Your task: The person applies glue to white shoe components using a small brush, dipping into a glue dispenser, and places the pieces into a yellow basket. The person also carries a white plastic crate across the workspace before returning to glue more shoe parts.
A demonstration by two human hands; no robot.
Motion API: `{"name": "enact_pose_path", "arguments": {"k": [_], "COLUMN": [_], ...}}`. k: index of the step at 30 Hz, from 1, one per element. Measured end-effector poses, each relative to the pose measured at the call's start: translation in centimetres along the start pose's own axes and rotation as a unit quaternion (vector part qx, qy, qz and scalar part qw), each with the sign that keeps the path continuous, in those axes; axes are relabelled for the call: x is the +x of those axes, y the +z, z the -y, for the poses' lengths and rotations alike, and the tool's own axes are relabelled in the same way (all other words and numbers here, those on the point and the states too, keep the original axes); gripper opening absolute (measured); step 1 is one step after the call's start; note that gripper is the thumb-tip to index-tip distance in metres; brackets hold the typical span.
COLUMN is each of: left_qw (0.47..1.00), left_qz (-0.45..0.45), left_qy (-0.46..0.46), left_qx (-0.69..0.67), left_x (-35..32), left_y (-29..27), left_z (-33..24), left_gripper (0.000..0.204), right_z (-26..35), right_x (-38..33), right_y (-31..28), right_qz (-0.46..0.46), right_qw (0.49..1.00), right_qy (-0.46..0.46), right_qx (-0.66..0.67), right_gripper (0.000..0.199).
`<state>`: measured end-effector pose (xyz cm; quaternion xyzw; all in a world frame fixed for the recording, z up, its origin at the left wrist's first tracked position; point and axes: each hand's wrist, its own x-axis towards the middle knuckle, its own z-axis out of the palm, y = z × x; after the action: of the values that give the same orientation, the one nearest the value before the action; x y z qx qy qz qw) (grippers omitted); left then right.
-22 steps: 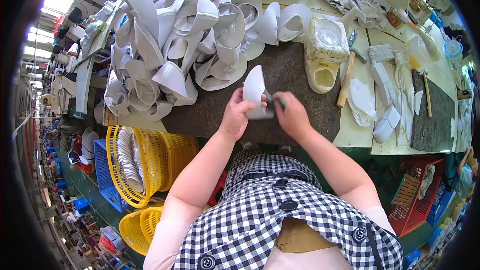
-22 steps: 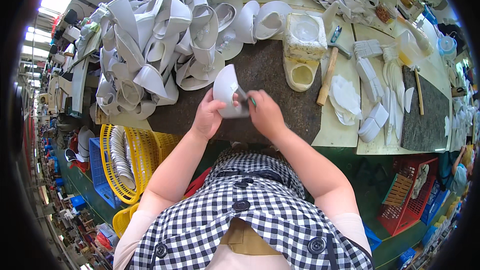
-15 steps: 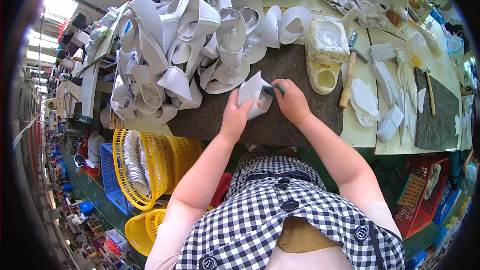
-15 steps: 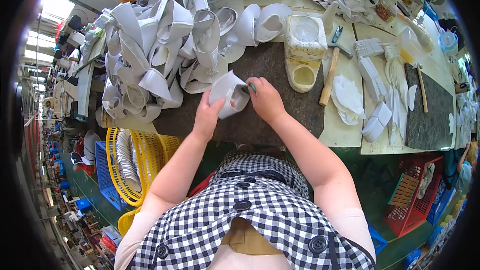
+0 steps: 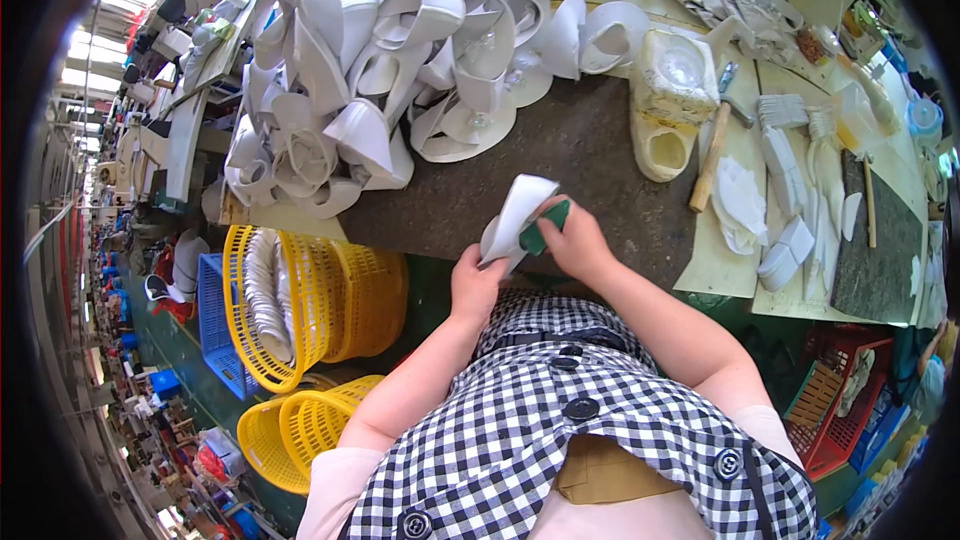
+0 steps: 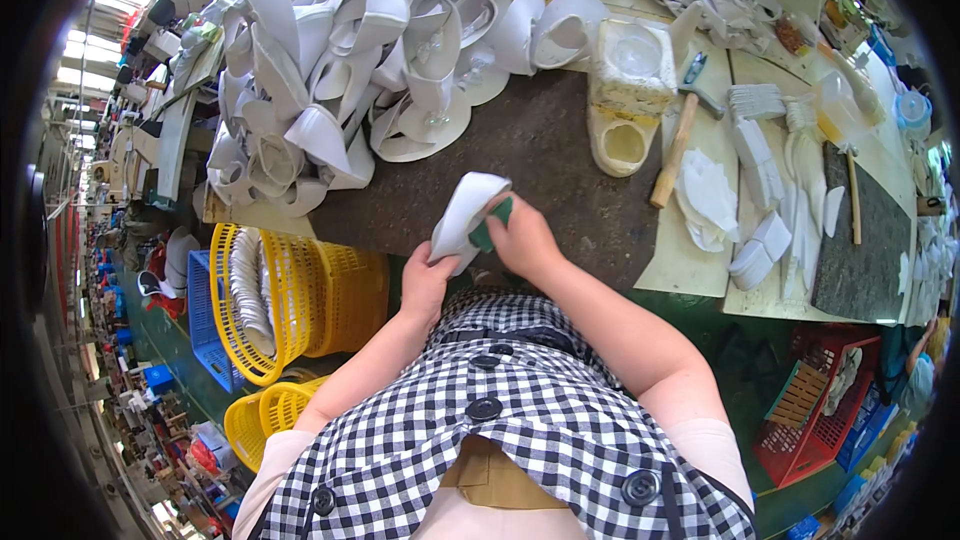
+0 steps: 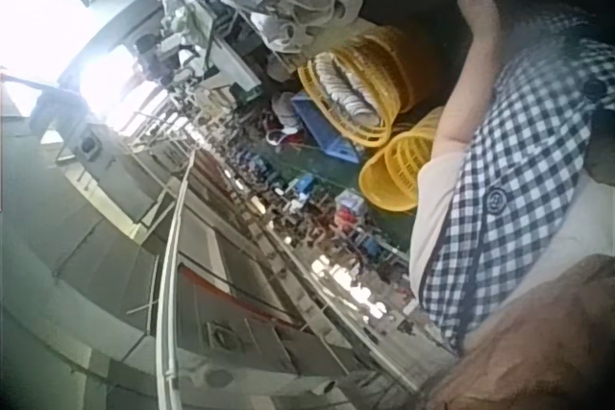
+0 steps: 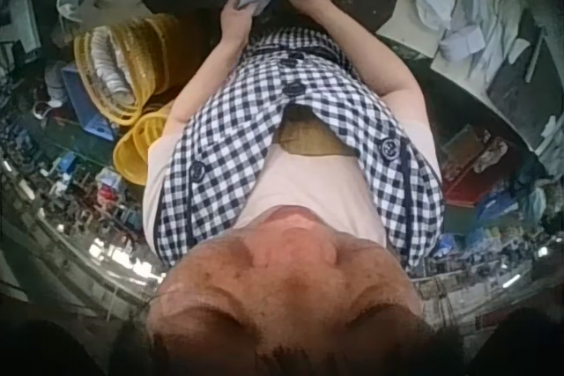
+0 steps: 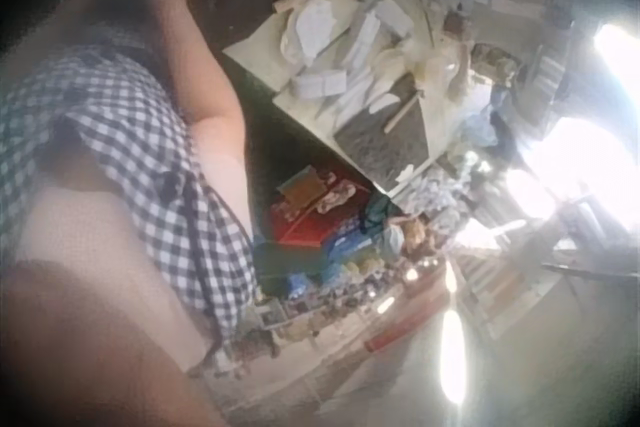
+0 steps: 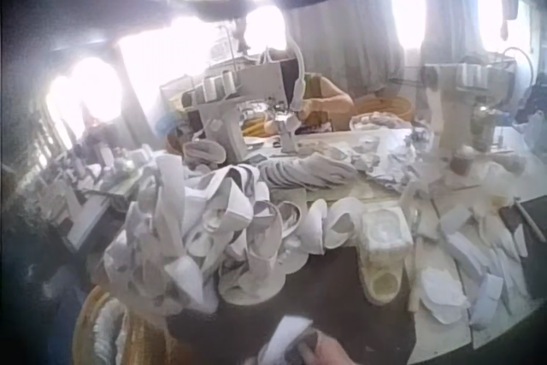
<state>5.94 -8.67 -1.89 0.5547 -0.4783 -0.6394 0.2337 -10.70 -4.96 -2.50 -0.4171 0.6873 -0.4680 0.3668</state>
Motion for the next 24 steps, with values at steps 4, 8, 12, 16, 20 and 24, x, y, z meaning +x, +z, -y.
{"name": "enact_pose_path", "arguments": {"k": [4, 8, 12, 16, 20, 24], "left_qw": [0.988, 0.9, 0.817, 0.785, 0.923, 0.988], "left_qz": [-0.053, -0.055, 0.025, 0.033, 0.038, -0.101], "left_qy": [0.144, 0.396, 0.409, 0.366, 0.223, 0.082], "left_qx": [-0.031, 0.172, 0.406, 0.499, 0.31, 0.089], "left_x": [-0.6, 2.0, 5.0, 2.7, 3.4, 3.5], "left_y": [0.1, 0.4, -0.9, -1.1, -0.7, 1.2], "left_z": [-2.6, -3.8, -1.4, -1.7, 0.1, 0.3], "left_gripper": [0.019, 0.016, 0.031, 0.046, 0.038, 0.044], "right_z": [1.7, 0.6, -1.6, -2.1, -1.0, -1.2], "right_x": [-0.2, -1.0, -3.1, -3.9, -2.0, 0.7], "right_y": [-1.9, -4.7, -6.2, -10.1, -14.0, -14.4], "right_qz": [-0.032, -0.113, -0.1, -0.229, -0.288, -0.286], "right_qw": [0.974, 0.97, 0.981, 0.956, 0.952, 0.957], "right_qy": [0.076, 0.047, 0.085, 0.038, -0.05, -0.051], "right_qx": [0.212, 0.212, 0.143, 0.178, 0.087, 0.024], "right_gripper": [0.011, 0.013, 0.013, 0.014, 0.018, 0.017]}}
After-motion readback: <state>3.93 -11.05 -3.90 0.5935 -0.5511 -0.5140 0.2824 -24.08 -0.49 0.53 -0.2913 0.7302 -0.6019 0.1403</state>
